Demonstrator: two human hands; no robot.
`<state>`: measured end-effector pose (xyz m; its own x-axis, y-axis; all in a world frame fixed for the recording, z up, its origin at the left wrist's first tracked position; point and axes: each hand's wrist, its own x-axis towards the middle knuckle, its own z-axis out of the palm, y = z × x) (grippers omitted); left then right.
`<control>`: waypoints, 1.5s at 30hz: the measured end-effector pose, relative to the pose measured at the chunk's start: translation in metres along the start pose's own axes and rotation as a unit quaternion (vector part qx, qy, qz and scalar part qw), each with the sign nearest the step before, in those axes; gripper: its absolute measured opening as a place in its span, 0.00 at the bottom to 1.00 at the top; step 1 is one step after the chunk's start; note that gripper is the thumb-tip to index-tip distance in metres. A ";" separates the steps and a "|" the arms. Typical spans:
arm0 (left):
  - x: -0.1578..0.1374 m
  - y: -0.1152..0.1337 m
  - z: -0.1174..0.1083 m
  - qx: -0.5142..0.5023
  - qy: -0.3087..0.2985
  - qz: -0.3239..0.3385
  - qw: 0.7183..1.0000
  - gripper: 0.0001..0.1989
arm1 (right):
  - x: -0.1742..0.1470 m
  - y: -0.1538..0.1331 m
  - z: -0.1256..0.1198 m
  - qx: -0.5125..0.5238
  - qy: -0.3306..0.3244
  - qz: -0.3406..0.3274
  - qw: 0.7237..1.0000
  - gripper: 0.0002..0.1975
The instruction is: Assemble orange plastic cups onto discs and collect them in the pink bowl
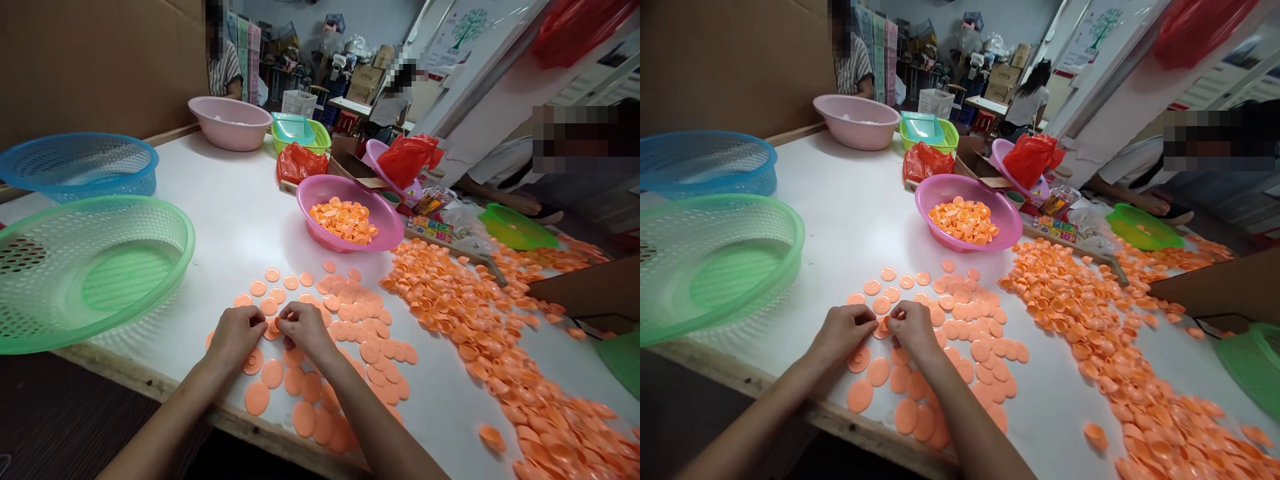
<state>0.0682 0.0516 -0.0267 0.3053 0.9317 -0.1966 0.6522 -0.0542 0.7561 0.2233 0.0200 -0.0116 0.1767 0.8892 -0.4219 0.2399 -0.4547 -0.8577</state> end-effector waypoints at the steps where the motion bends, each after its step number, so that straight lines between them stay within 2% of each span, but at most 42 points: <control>1: 0.001 -0.001 0.000 -0.006 -0.003 0.007 1.000 0.07 | 0.000 0.001 0.002 -0.006 0.000 -0.002 1.000 0.05; 5: 0.002 -0.004 -0.003 -0.066 -0.025 0.002 0.998 0.09 | -0.001 -0.002 0.008 -0.079 0.014 -0.039 0.996 0.08; 8: 0.002 -0.002 -0.007 -0.144 -0.072 -0.036 0.986 0.12 | 0.002 -0.006 0.011 -0.175 0.030 -0.087 0.980 0.09; 10: 0.003 0.000 -0.008 -0.158 -0.085 -0.050 0.982 0.11 | 0.002 -0.008 0.012 -0.228 0.037 -0.108 0.967 0.09; 12: 0.004 0.001 -0.006 -0.154 -0.085 -0.052 0.983 0.08 | 0.000 -0.009 0.014 -0.262 0.041 -0.116 0.957 0.09; 15: 0.004 -0.004 0.002 -0.149 -0.050 -0.039 0.987 0.07 | -0.005 -0.007 0.018 -0.299 0.057 -0.132 0.943 0.09; 17: 0.004 -0.007 0.007 -0.138 -0.024 -0.029 0.990 0.09 | -0.006 -0.003 0.019 -0.301 0.073 -0.143 0.940 0.08; 21: 0.005 -0.005 0.007 -0.104 -0.022 -0.016 0.994 0.09 | -0.002 0.002 0.020 -0.229 0.066 -0.123 0.963 0.07; 25: 0.003 0.004 0.004 -0.028 -0.004 0.019 0.999 0.08 | -0.006 -0.003 0.020 -0.197 0.066 -0.122 0.971 0.08; 27: -0.003 0.004 0.004 -0.015 0.012 0.039 0.999 0.08 | -0.017 -0.003 0.010 -0.150 0.047 -0.138 0.978 0.07; 29: -0.012 0.002 0.004 -0.055 0.002 0.020 0.998 0.10 | -0.035 0.005 -0.013 -0.090 0.053 -0.156 0.982 0.10; 30: -0.017 0.001 0.003 -0.090 -0.012 -0.005 0.996 0.13 | -0.046 0.013 -0.030 -0.071 0.081 -0.163 0.981 0.10; 32: -0.022 0.005 -0.002 -0.153 -0.030 -0.054 0.986 0.17 | -0.075 0.036 -0.074 -0.065 0.189 -0.163 0.966 0.08; 34: -0.020 0.019 -0.007 -0.196 -0.051 -0.077 0.976 0.18 | -0.108 0.064 -0.121 -0.083 0.310 -0.119 0.940 0.09; 36: -0.008 0.046 -0.010 -0.228 -0.065 -0.069 0.969 0.17 | -0.140 0.091 -0.159 -0.101 0.383 -0.035 0.918 0.11; 37: 0.001 0.063 -0.011 -0.239 -0.060 -0.057 0.967 0.17 | -0.154 0.103 -0.172 -0.119 0.379 0.004 0.918 0.11; 39: 0.026 0.101 -0.007 -0.269 -0.040 -0.016 0.962 0.18 | -0.174 0.120 -0.183 -0.149 0.327 0.046 0.932 0.11; 42: 0.069 0.160 0.003 -0.322 -0.016 0.049 0.945 0.16 | -0.188 0.131 -0.170 -0.181 0.225 0.073 0.955 0.11; 45: 0.112 0.207 0.015 -0.346 0.001 0.062 0.936 0.13 | -0.188 0.134 -0.149 -0.208 0.190 0.110 0.953 0.06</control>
<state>0.2481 0.1396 0.0979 0.3474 0.9343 -0.0794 0.0049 0.0829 0.9965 0.3641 -0.2160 -0.0035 0.5811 0.7230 -0.3735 0.5010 -0.6795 -0.5359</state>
